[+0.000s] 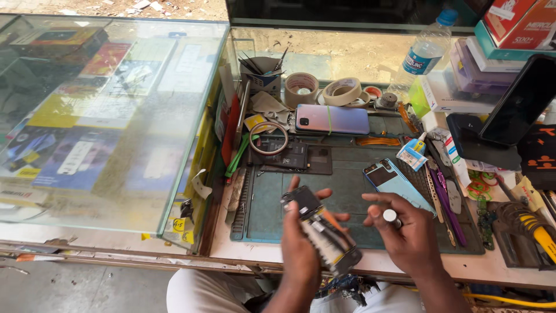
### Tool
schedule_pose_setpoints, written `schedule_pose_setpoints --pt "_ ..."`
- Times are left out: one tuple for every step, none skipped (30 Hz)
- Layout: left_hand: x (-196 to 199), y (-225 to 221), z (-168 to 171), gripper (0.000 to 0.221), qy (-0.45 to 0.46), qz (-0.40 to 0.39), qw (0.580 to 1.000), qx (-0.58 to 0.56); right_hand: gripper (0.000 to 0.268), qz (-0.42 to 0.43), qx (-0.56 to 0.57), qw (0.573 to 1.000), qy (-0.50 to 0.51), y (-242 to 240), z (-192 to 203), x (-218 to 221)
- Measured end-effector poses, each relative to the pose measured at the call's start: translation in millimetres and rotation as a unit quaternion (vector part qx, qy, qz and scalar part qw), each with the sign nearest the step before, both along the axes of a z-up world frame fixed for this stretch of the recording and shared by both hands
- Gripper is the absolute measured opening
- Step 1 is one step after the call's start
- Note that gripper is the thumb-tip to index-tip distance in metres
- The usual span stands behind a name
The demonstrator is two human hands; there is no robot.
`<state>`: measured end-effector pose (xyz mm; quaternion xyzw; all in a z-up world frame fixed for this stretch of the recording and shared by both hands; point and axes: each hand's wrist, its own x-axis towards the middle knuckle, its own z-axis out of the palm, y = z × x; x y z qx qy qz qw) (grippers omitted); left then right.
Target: The person removes the SIM tray from a blue smartphone, wipes the device with a cloth, and then opens the phone to expose the internal components. They use a screwdriver to remove screws from the internal frame while the back cover rests on the workbench.
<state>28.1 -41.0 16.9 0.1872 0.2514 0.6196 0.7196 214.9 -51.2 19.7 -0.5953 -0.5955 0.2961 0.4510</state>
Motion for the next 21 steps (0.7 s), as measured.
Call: schedule_pose_setpoints --pt "7.3 3.0 2.1 0.061 0.023 0.002 1.0 -0.001 0.042 0.028 -0.021 0.999 -0.005 -5.4 4.0 0.6" --pt "13.0 5.2 4.2 0.062 0.067 0.014 0.997 0.025 0.05 0.053 -0.042 0.998 -0.01 -11.6 9.3 2.1" --pt "17.4 7.4 6.0 0.062 0.11 0.026 0.992 0.052 0.058 0.079 -0.063 0.995 -0.015 -16.3 14.5 2.7" --pt "20.2 8.1 7.1 0.063 0.153 0.037 0.984 0.078 0.064 0.078 -0.079 0.993 -0.042 -18.2 19.3 2.2" --pt "21.8 7.6 7.6 0.064 0.152 0.039 0.983 0.092 0.07 0.076 -0.095 0.99 -0.069 -18.1 24.1 1.6" --pt "24.1 7.2 7.8 0.065 0.151 0.039 0.982 0.105 0.076 0.073 -0.111 0.986 -0.097 -17.9 29.1 1.7" --pt "25.8 6.9 7.8 0.066 0.15 0.039 0.981 0.119 0.083 0.071 -0.115 0.983 -0.122 -18.4 33.8 2.1" --pt "24.7 5.9 7.4 0.067 0.16 0.028 0.979 0.127 0.09 0.071 -0.119 0.98 -0.145 -18.8 37.5 1.4" --pt "21.7 5.0 7.2 0.069 0.17 0.018 0.976 0.135 0.098 0.07 -0.122 0.976 -0.169 -18.3 40.4 0.6" --pt "16.6 3.2 7.1 0.07 0.18 0.01 0.974 0.139 0.096 0.067 -0.135 0.972 -0.179 -16.7 41.9 -1.2" --pt "8.7 3.6 7.5 0.072 0.208 -0.01 0.966 0.153 0.095 0.063 -0.148 0.969 -0.188 -14.1 42.1 -3.1" --pt "-1.5 5.4 8.4 0.074 0.235 -0.03 0.957 0.166 0.093 0.06 -0.161 0.965 -0.199 -11.7 41.6 -4.0" --pt "-12.7 7.6 10.0 0.076 0.262 -0.051 0.947 0.179 0.095 0.061 -0.154 0.966 -0.2 -8.6 40.4 -4.3" --pt "-24.5 9.9 12.6 0.075 0.296 -0.067 0.941 0.149 0.097 0.059 -0.148 0.967 -0.201 -6.2 38.8 -3.8" --pt "-37.5 12.6 16.0 0.075 0.329 -0.083 0.933 0.118 0.098 0.057 -0.142 0.968 -0.201 -4.1 36.9 -2.8" --pt "-50.4 14.2 19.8 0.074 0.364 -0.097 0.922 0.086 0.097 0.063 -0.124 0.968 -0.21 -2.1 34.4 -2.8" --pt "-61.7 14.4 23.8 0.071 0.424 -0.112 0.896 0.075 0.096 0.068 -0.106 0.968 -0.218 -0.2 32.6 -2.3" --pt "-72.9 13.5 28.2 0.068 0.483 -0.126 0.864 0.065 0.095 0.072 -0.088 0.968 -0.226 1.5 30.7 -2.8" --pt "-79.4 11.2 32.2 0.066 0.54 -0.141 0.828 0.055 0.093 0.076 -0.08 0.968 -0.225 3.0 28.7 -4.8" --pt "-81.7 8.2 35.5 0.066 0.57 -0.123 0.808 0.083 0.092 0.081 -0.071 0.968 -0.225 5.0 27.0 -8.0" --pt "-83.8 4.3 37.9 0.066 0.6 -0.106 0.785 0.111 0.091 0.085 -0.062 0.969 -0.225 6.1 25.9 -11.0"
